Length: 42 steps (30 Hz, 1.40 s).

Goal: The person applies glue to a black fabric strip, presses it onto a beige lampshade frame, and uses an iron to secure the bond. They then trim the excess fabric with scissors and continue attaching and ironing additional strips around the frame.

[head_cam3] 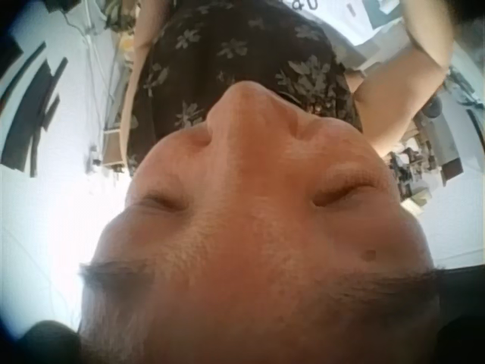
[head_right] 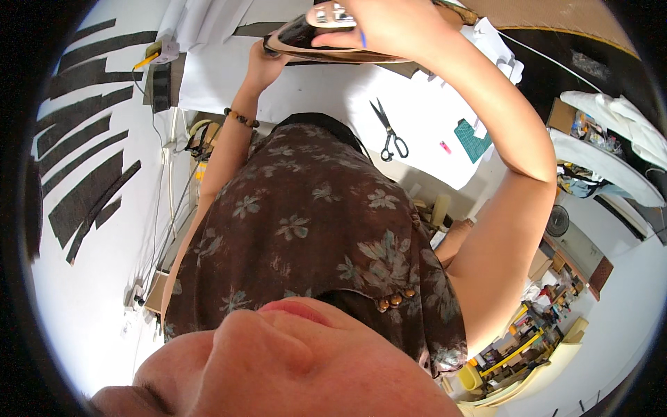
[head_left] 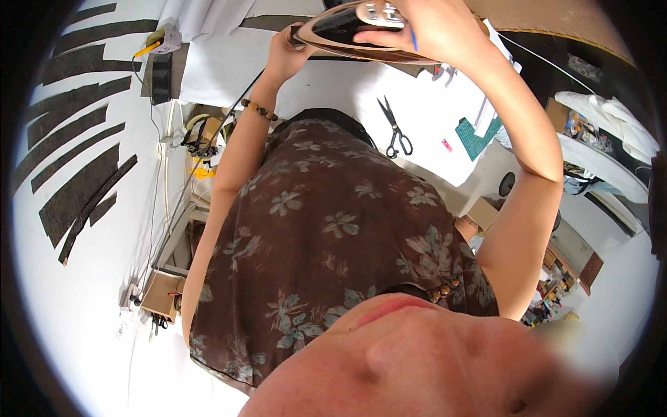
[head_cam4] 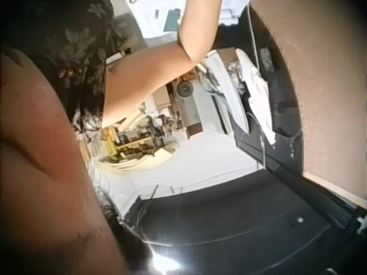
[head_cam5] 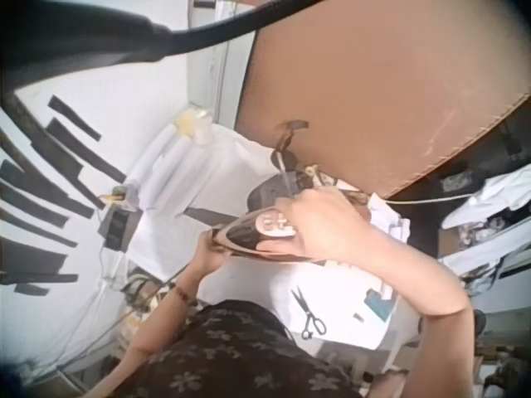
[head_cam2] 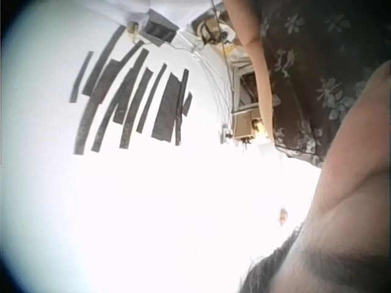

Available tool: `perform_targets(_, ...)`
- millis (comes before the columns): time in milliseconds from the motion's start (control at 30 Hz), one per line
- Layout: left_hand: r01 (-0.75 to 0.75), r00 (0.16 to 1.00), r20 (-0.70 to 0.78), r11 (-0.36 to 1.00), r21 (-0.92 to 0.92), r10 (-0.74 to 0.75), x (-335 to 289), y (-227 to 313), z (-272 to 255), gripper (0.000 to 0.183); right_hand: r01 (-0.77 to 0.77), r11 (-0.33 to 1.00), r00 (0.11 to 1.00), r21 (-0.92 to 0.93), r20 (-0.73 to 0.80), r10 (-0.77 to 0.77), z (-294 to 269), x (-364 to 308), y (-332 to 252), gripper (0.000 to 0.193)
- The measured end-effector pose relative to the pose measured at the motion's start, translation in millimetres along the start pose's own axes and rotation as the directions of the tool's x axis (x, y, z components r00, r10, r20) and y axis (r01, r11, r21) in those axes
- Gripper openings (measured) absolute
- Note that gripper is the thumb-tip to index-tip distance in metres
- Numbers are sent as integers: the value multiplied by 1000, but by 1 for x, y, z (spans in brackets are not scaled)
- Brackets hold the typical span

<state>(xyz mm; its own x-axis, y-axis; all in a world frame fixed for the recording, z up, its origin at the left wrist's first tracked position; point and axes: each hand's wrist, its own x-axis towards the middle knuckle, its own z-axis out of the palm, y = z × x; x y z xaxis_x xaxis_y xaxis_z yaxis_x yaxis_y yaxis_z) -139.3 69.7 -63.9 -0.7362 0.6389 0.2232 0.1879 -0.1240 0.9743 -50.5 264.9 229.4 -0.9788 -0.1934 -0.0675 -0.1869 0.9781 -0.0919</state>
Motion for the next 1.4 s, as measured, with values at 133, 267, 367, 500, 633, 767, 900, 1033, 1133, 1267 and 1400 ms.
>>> perform_targets(133, 138, 990, 36, 989, -59, -136, 1, 16, 2, 15, 47, 999, 998, 6, -42, -47, -5, -31, 36, 52)
perform_targets(267, 130, 991, 42, 991, -31, -129, 2, 13, 1, 15, -21, 995, 1000, 102, 20, 19, -11, -54, 61, 46)
perform_targets(367, 130, 990, 46, 991, 31, -132, 2, 20, 0, 15, -21, 999, 999, 47, 36, 20, -11, -63, 70, 49)
perform_targets(500, 119, 993, 19, 992, 48, -120, 1, 18, -1, 16, -5, 1000, 999, 6, -46, 5, -3, -63, 65, 50)
perform_targets(633, 127, 992, 12, 992, 23, -127, 3, 13, -1, 16, -32, 999, 998, -19, -52, 31, -1, -64, 62, 52)
perform_targets(767, 132, 991, -3, 990, 40, -132, 3, 18, 0, 17, -41, 998, 998, -39, -51, 39, -1, -64, 63, 51)
perform_targets(900, 94, 996, -15, 993, 65, -93, 1, 15, 0, 18, -29, 998, 998, -61, -61, 26, 1, -64, 63, 51)
perform_targets(1033, 88, 996, -6, 993, 79, -88, 0, 11, -1, 19, -36, 997, 998, -63, -56, 32, 1, -64, 62, 51)
perform_targets(1133, 109, 994, 4, 989, 100, -110, 1, 11, -3, 18, -43, 998, 998, -50, -57, 40, 1, -64, 62, 51)
perform_targets(1267, 107, 994, 1, 992, 68, -108, 2, 16, -2, 18, -77, 996, 997, -49, -32, 75, 0, -63, 62, 52)
perform_targets(1400, 98, 995, 3, 993, 63, -98, 2, 15, -3, 18, -29, 999, 997, -39, -77, 26, 1, -64, 65, 51)
